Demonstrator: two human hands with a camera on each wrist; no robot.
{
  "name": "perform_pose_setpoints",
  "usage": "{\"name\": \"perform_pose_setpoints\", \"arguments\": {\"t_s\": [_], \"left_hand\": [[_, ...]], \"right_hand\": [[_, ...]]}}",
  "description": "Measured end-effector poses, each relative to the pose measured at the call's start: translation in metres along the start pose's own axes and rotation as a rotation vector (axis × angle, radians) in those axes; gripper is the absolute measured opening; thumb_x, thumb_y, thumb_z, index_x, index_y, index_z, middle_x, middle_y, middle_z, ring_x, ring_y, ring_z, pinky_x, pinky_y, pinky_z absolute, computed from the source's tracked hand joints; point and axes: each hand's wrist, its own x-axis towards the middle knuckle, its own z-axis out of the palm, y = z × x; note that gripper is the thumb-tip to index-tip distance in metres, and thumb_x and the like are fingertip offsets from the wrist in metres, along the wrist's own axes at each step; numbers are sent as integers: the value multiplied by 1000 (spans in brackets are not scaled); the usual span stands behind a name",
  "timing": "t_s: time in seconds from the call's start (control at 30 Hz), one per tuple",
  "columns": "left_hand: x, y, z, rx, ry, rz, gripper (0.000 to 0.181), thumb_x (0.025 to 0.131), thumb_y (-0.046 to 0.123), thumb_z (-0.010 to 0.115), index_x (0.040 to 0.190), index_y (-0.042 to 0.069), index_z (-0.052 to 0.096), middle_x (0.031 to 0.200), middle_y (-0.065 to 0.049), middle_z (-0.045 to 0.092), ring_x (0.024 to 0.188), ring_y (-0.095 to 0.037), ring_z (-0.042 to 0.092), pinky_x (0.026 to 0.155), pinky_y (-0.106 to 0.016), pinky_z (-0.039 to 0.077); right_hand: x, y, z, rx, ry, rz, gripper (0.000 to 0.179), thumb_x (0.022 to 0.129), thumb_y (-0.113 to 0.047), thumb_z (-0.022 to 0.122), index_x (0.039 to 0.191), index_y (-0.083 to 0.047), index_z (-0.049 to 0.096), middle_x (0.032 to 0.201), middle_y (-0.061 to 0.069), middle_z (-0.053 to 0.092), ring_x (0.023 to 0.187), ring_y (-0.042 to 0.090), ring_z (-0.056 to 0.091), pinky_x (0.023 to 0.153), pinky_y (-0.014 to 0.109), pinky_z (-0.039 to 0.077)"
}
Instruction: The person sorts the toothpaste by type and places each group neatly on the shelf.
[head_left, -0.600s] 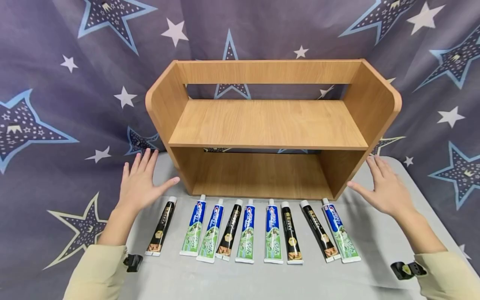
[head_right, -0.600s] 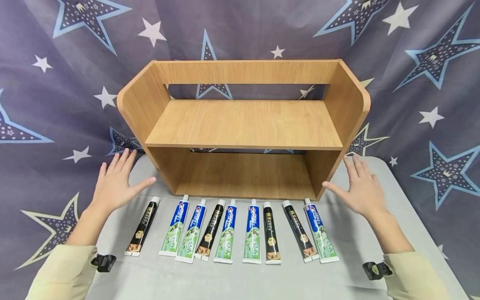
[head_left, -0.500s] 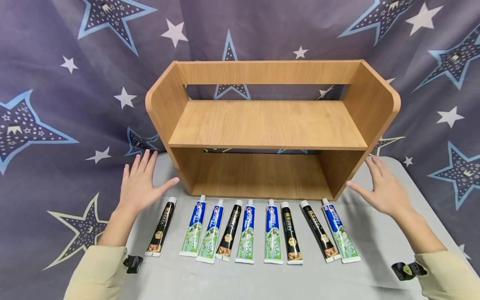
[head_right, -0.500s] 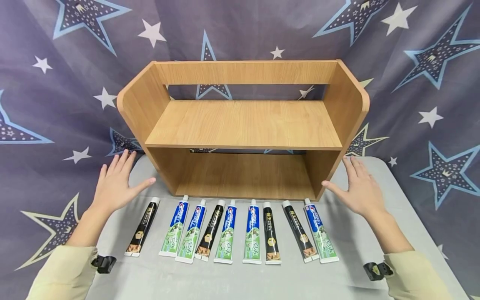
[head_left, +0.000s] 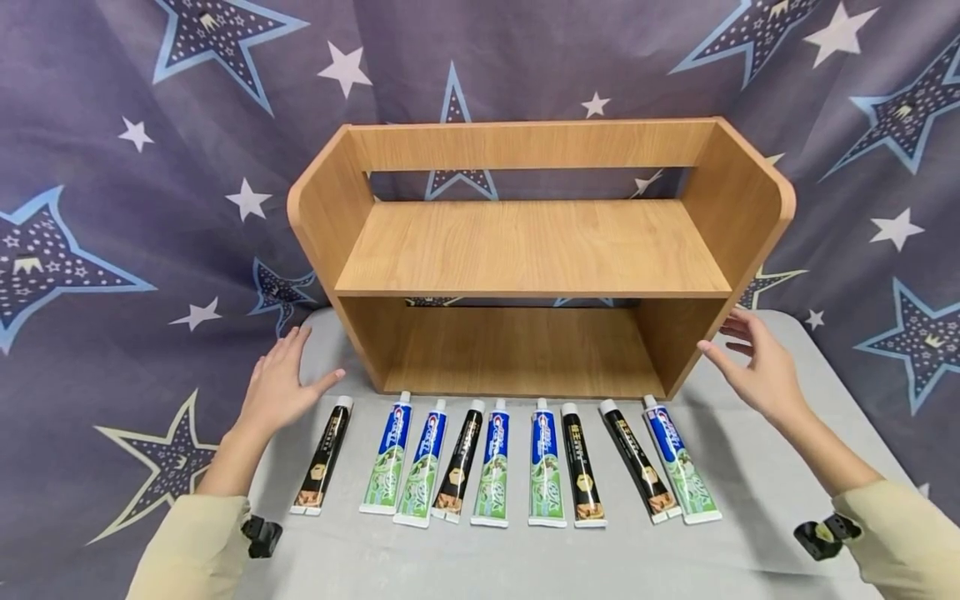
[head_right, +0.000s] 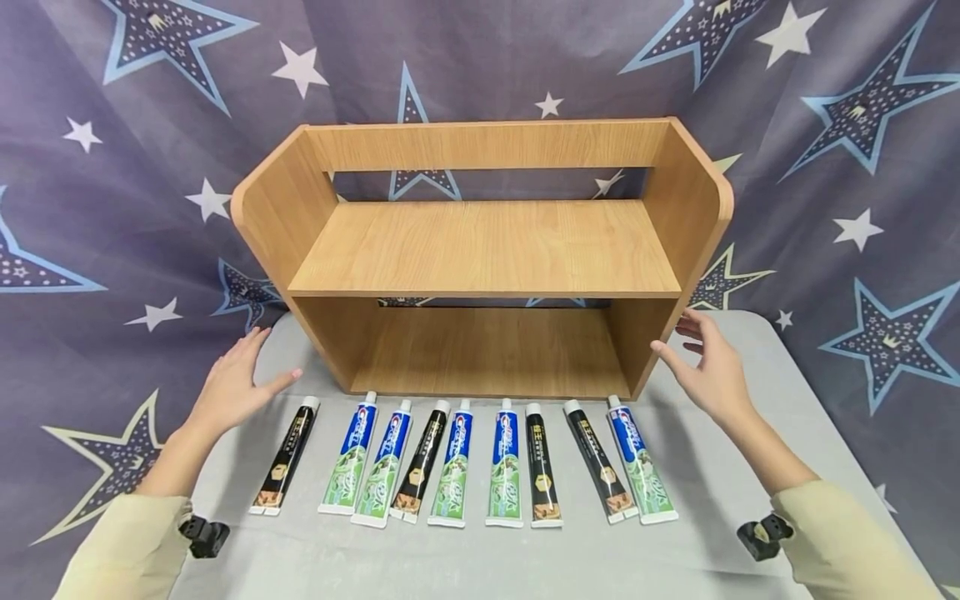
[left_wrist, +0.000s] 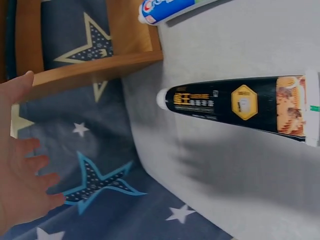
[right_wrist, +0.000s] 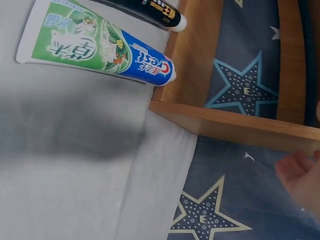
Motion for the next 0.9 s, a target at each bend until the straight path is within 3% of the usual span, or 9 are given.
{"name": "perform_pose_setpoints", "arguments": {"t_s": [0.07, 0.17, 0.2, 0.37, 0.53, 0.9], "left_hand": [[0, -4, 4, -9, -29, -22, 90, 88, 55, 57, 150, 1, 22, 155, -30, 21, 139, -53, 23, 110, -71, 21], [0, -10, 11, -26, -79, -47, 84, 90, 51, 57, 147, -3, 28, 153, -31, 24, 137, -53, 26, 109, -70, 25], [0, -12, 14, -33, -97, -53, 82, 90, 50, 57, 146, -4, 30, 152, -32, 25, 137, -53, 27, 109, -70, 26], [-2, -21, 28, -91, -198, -83, 76, 91, 44, 57, 142, -8, 33, 146, -36, 31, 134, -54, 31, 111, -64, 31], [-7, -28, 41, -118, -282, -110, 74, 92, 40, 57, 140, -10, 34, 142, -40, 35, 129, -57, 37, 105, -64, 38], [-18, -38, 57, -114, -364, -172, 58, 87, 31, 64, 123, -12, 52, 113, -30, 62, 103, -43, 60, 87, -51, 52]], "right_hand": [[2, 2, 2, 97, 12, -3, 55, 84, -2, 71, 132, 6, 45, 111, -3, 65, 98, -20, 51, 81, -4, 43], [5, 5, 3, 224, 26, 14, 49, 82, 7, 68, 127, 3, 51, 103, -25, 60, 93, -16, 57, 78, -1, 48], [6, 7, 3, 264, 29, 20, 47, 81, 10, 67, 124, -1, 53, 101, -27, 60, 92, -15, 58, 77, -1, 48], [12, 14, 3, 480, 25, 52, 49, 81, 17, 61, 112, -21, 56, 96, -23, 66, 89, -12, 63, 75, 1, 50], [15, 19, 3, 633, 21, 48, 47, 82, 20, 57, 108, -19, 58, 95, -17, 68, 88, -9, 64, 75, 2, 51], [21, 26, 2, 762, -7, -16, 49, 79, 28, 53, 106, -13, 61, 93, -11, 72, 86, -3, 67, 74, 7, 54]]}}
